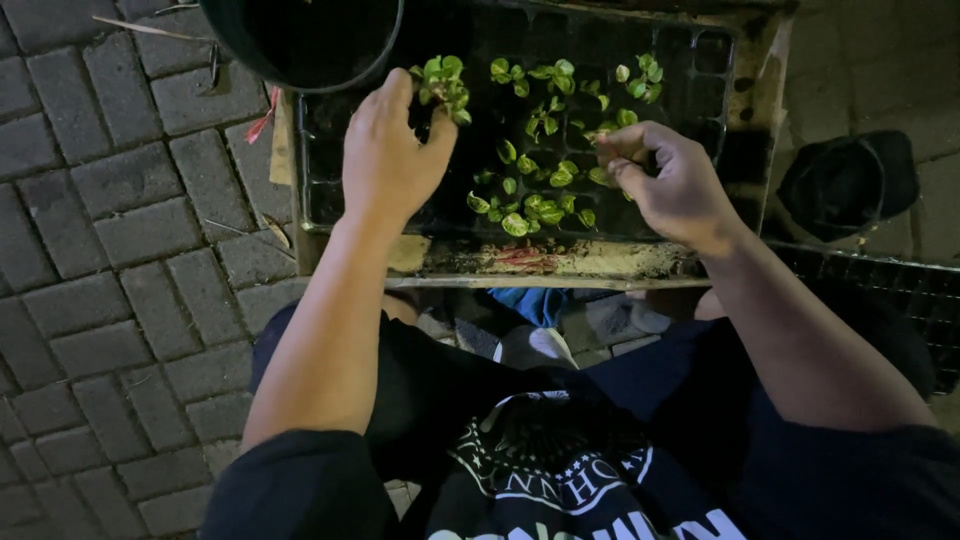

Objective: The person is transplanting small green seedlings from a pile into the individual cells of a black plastic seedling tray.

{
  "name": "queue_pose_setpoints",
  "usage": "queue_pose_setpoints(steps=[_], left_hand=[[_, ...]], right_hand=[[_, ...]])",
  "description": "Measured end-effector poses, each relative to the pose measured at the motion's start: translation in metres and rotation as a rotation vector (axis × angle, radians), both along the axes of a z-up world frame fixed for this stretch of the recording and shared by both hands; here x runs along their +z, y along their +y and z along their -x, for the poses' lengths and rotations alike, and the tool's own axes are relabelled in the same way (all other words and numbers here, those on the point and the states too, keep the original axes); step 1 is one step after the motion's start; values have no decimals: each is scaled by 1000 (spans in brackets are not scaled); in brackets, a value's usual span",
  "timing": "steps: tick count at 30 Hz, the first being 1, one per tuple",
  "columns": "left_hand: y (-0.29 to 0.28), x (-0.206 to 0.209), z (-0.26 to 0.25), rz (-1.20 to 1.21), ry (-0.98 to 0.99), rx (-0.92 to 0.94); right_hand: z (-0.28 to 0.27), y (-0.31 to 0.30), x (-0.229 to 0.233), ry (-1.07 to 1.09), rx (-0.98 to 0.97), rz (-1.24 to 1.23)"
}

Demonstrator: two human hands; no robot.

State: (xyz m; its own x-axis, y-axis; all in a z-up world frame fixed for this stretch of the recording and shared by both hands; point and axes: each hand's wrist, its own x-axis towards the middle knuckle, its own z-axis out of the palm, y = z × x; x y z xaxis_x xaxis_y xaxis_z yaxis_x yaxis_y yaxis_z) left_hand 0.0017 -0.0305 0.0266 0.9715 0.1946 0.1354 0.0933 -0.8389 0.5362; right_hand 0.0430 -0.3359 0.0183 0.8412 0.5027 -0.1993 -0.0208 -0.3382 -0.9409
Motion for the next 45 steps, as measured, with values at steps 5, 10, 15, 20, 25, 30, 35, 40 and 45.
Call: queue_pose_setpoints(steps=[5, 10, 15, 20, 25, 30, 35, 40, 45], left_hand=[[-16, 28, -1, 443, -56, -114], [-34, 6, 2, 893, 129, -197], [-41, -4, 1, 1254, 199, -100], [-26, -12, -6, 804, 48, -61], [-41, 2, -1, 873, 224, -43], [-39, -3, -10, 881, 123, -40], [-26, 2, -11, 930, 23, 1], [-12, 13, -6, 1006, -120, -62], [-6, 22, -3, 1073, -244, -67]], right_hand=[[1, -5, -9, 150, -86, -125], [6, 4, 17, -15, 0, -109], [8, 5, 12, -31, -16, -168], [-1, 0, 3, -186, 33, -57], [-15, -7, -54, -265, 85, -174], [-9, 28, -63, -311, 124, 400], [-4, 51, -102, -435, 13, 388], [-10, 41, -57, -297, 67, 417], [-18, 56, -12, -116, 64, 412]])
